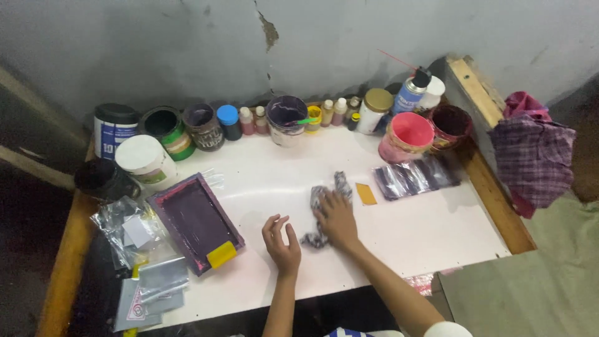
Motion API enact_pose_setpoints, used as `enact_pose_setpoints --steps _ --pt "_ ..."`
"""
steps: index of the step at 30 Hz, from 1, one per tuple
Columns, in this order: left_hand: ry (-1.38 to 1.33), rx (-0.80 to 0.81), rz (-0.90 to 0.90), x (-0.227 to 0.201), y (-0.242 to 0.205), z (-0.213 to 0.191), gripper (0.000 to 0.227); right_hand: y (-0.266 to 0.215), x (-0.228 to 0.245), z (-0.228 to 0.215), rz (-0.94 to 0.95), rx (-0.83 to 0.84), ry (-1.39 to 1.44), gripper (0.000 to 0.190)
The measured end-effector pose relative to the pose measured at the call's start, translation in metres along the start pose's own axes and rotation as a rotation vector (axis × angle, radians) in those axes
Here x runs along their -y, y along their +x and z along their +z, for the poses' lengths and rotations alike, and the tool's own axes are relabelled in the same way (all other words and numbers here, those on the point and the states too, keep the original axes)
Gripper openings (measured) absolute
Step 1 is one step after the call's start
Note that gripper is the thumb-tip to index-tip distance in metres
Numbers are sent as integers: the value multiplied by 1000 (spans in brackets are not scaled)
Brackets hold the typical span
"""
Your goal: The person wipes a white table surface with a patterned cloth, moving the cloth back and forth across the area. They fold and unfold the cloth while continuing to wipe the table near various paint containers and supplies.
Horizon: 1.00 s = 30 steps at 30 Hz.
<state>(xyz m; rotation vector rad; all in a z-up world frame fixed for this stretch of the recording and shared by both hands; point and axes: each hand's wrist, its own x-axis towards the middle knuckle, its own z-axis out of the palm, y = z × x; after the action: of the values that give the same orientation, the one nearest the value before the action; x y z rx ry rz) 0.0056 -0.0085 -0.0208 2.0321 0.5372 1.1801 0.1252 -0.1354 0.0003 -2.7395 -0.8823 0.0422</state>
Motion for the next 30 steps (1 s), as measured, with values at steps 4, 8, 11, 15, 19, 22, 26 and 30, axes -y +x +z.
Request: enact_pose_setpoints --steps 4,8,11,15,19,22,26,30 --pt "-11 95 1 -13 0 -2 16 -57 7 -7 -30 83 124 50" --pt "-13 384 30 -37 -7 -2 38 -84 -9 6 202 131 761 58" --pt "-26 497 -21 -50 -16 2 42 -83 0 -13 444 115 1020 63" --pt "4 434 -43 -45 -10 18 16 -61 -6 22 495 -47 1112 43" --pt "71 393 57 -19 -11 33 21 -43 22 0 491 -132 1072 43" --pt "79 411 53 -14 -11 31 33 -28 18 27 487 -136 959 53" --pt "95 354 -10 -33 -9 16 39 -27 5 67 560 -153 1056 69" --pt "48 222 -230 -18 -12 13 17 -58 25 -3 362 -54 1028 52"
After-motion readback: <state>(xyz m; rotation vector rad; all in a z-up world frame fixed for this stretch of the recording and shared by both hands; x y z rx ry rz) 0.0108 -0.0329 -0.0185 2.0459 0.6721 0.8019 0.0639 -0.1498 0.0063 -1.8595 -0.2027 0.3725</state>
